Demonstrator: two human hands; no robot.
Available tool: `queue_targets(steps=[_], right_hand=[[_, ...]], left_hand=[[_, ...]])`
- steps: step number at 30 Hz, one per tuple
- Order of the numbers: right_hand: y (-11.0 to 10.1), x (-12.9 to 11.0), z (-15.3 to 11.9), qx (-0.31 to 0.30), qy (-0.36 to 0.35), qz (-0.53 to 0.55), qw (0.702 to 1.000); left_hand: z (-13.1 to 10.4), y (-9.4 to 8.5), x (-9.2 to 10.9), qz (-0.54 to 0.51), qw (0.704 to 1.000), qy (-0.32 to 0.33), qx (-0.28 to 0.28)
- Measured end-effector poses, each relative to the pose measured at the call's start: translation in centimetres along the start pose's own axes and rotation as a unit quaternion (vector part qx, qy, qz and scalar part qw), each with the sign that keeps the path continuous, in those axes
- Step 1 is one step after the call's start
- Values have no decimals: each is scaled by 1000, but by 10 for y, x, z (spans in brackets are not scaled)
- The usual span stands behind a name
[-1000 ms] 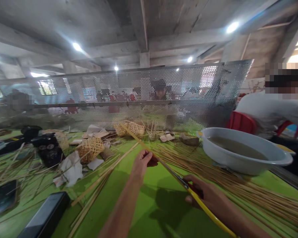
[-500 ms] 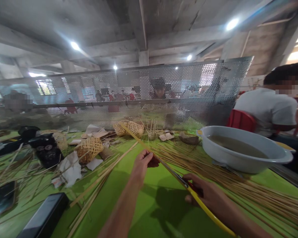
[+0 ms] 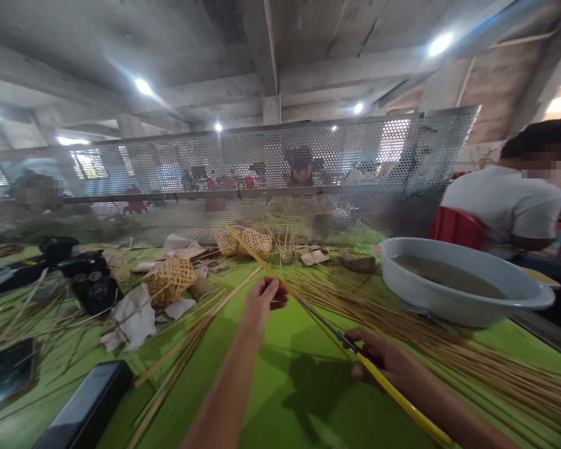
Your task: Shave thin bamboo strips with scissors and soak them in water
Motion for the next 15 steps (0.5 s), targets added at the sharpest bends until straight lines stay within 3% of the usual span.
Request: queue_targets(steps=[6,15], right_hand=[[-1,-6,-3,-21,13,-19,1000],[-2,-15,-9,18,15,-98,995]], left_hand=[[3,-3,1,-10,1000,15,18],[1,-3,3,-17,999,20,30]])
Point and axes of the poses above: each hand's wrist, its own z-axis towards the middle knuckle, its own y-axis out of the palm, x = y × z, the point moved 4 cm from there along z, towards the middle knuckle, and after that the axes turned 3 degrees about z, right-handed, at the moved point
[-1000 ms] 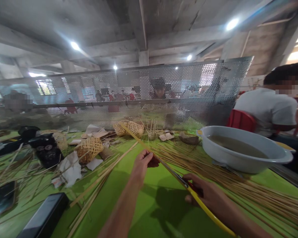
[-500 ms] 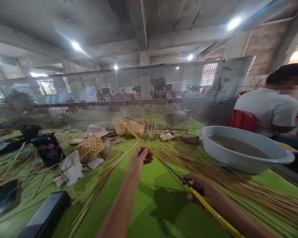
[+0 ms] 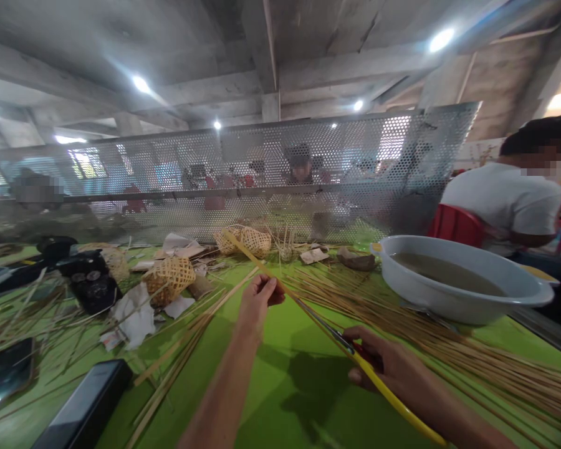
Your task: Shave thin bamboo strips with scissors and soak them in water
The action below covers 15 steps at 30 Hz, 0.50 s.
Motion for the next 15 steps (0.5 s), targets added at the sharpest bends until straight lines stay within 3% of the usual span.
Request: queue_targets(steps=[15], right_hand=[[-2,3,1,-12,-6,-2,1000]], left_hand=[[-4,4,1,-3,999,21,25]])
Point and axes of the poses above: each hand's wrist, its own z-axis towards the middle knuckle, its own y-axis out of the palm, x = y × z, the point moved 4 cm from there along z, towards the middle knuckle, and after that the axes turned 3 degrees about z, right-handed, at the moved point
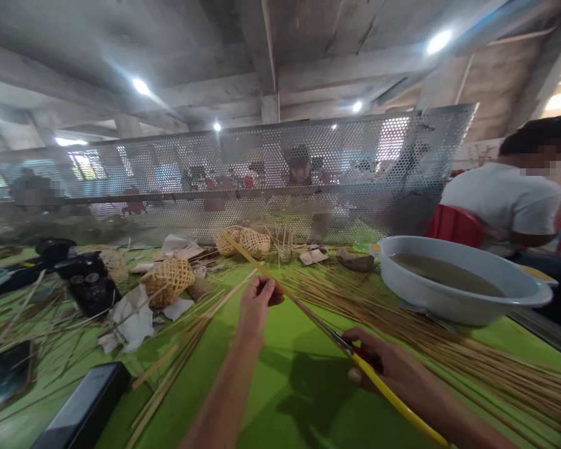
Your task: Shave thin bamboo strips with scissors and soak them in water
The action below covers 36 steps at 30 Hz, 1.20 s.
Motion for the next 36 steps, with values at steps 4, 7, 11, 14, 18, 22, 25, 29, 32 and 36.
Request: queue_targets(steps=[4,7,11,14,18,22,25,29,32,36], right_hand=[[0,-3,0,0,0,8,1000],[1,-4,0,9,3,25,1000],[2,-1,0,31,11,26,999],[3,4,1,39,9,8,999],[6,9,4,32,8,28,999],[6,8,4,41,7,30,999],[5,4,1,44,5,8,999],[4,1,-1,35,-1,-21,999],[3,2,-1,32,0,-39,999],[3,5,1,36,12,-47,998]], left_hand=[[-1,3,-1,1,1000,-2,-6],[-3,6,-1,4,1000,-9,-16],[-4,7,0,4,1000,-10,-25],[-4,7,0,4,1000,-13,-28],[-3,6,0,6,999,-16,-31],[-3,5,0,9,999,-14,-33],[-3,6,1,11,999,-18,-35],[-6,9,0,7,998,-31,-48],[-9,13,-1,5,997,-34,-62],[-10,15,-3,6,997,-38,-69]])
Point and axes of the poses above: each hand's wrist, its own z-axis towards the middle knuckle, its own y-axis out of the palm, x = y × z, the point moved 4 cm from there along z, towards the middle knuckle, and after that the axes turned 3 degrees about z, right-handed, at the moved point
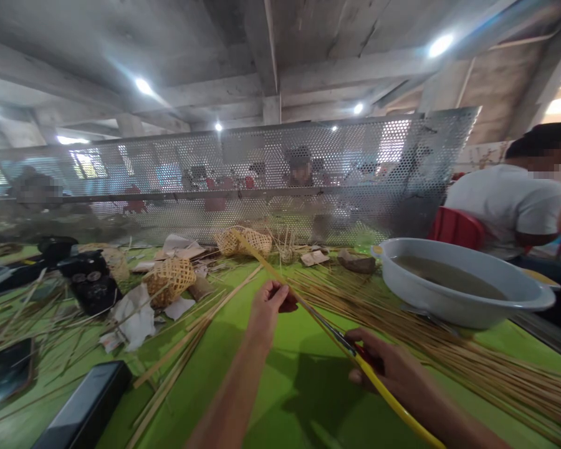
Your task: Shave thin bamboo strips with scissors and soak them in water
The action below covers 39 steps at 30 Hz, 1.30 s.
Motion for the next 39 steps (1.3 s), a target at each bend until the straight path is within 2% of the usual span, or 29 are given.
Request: queue_targets(steps=[12,17,21,24,28,34,39], right_hand=[[5,6,5,6,-11,77,997],[5,6,4,-8,-6,96,995],[3,1,1,1,-1,56,998],[1,-5,-3,5,-8,31,999],[-4,-8,-4,28,-23,53,998],[0,3,1,45,-8,47,998],[6,5,3,16,-7,69,997]], left_hand=[[1,-2,-1,-8,1000,-11,-3],[7,-14,0,-10,1000,3,29],[10,-20,2,-9,998,20,55],[9,-16,2,-6,999,20,42],[4,-6,0,-7,1000,13,6],[3,-4,0,-8,1000,12,8],[4,-4,-3,-18,1000,4,11]])
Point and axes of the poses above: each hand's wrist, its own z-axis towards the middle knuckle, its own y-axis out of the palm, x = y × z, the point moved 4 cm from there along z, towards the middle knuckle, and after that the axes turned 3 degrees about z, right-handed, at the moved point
